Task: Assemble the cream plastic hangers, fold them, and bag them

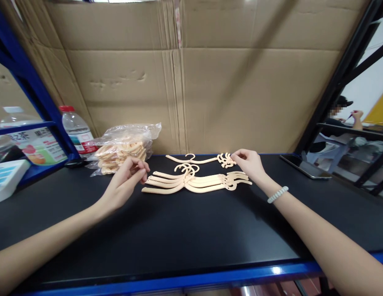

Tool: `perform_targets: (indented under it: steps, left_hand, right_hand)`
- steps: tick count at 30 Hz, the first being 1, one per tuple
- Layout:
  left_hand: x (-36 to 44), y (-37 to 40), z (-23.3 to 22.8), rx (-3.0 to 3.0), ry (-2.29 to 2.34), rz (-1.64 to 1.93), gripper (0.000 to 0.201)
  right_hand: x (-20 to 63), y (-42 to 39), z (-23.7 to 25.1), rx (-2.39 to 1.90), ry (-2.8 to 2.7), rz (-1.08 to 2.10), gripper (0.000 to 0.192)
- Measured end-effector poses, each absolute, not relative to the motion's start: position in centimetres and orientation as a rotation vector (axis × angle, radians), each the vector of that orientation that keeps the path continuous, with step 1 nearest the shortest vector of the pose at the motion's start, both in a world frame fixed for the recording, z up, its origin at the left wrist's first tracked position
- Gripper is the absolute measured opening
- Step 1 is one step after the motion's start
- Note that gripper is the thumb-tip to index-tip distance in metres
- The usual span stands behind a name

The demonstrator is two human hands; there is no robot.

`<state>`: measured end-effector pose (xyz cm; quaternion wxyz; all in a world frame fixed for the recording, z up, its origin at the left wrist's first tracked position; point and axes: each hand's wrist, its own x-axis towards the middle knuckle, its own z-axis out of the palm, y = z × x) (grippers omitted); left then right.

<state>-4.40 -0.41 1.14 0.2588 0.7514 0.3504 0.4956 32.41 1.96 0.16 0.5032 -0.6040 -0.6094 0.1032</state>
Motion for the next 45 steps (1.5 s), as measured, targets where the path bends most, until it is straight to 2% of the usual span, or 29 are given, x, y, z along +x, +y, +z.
perform_targets:
  steps: [7, 13, 20, 26, 35, 45]
  left_hand:
    - [-3.4, 2.7, 2.5, 2.16, 0.922, 1.203, 0.006]
    - [-1.7, 6.7, 3.1, 2.414, 1.093, 0.978, 0.003]
    - [-0.6, 10.6, 2.0, 2.586, 1.261, 0.88, 0.022]
    - [0.0, 12.6, 0.8, 2.785, 1.252, 0.641, 0.036]
    - [1.1, 14.2, 0.3, 2.94, 1.163, 0.385, 0.023]
    - [0.7, 13.0, 1.0, 2.916, 1.257, 0.56, 0.014]
  right_hand:
    - [34.2, 2.9, -0.1, -1.542, -1.667, 0.043, 0.025]
    - [36.5, 4.0, -1.0, -1.54, -1.828, -0.063, 0.021]
    - [37.9, 5.3, -2.5, -1.481, -2.01, -0.116, 0.028]
    - [37.5, 6.0, -3.1, -1.404, -2.16, -0.14, 0.032]
    - [37.3, 5.9, -3.2, -1.391, -2.177, -0.164, 0.026]
    - [37.1, 5.8, -3.0, -1.332, -2.169, -0.14, 0.02]
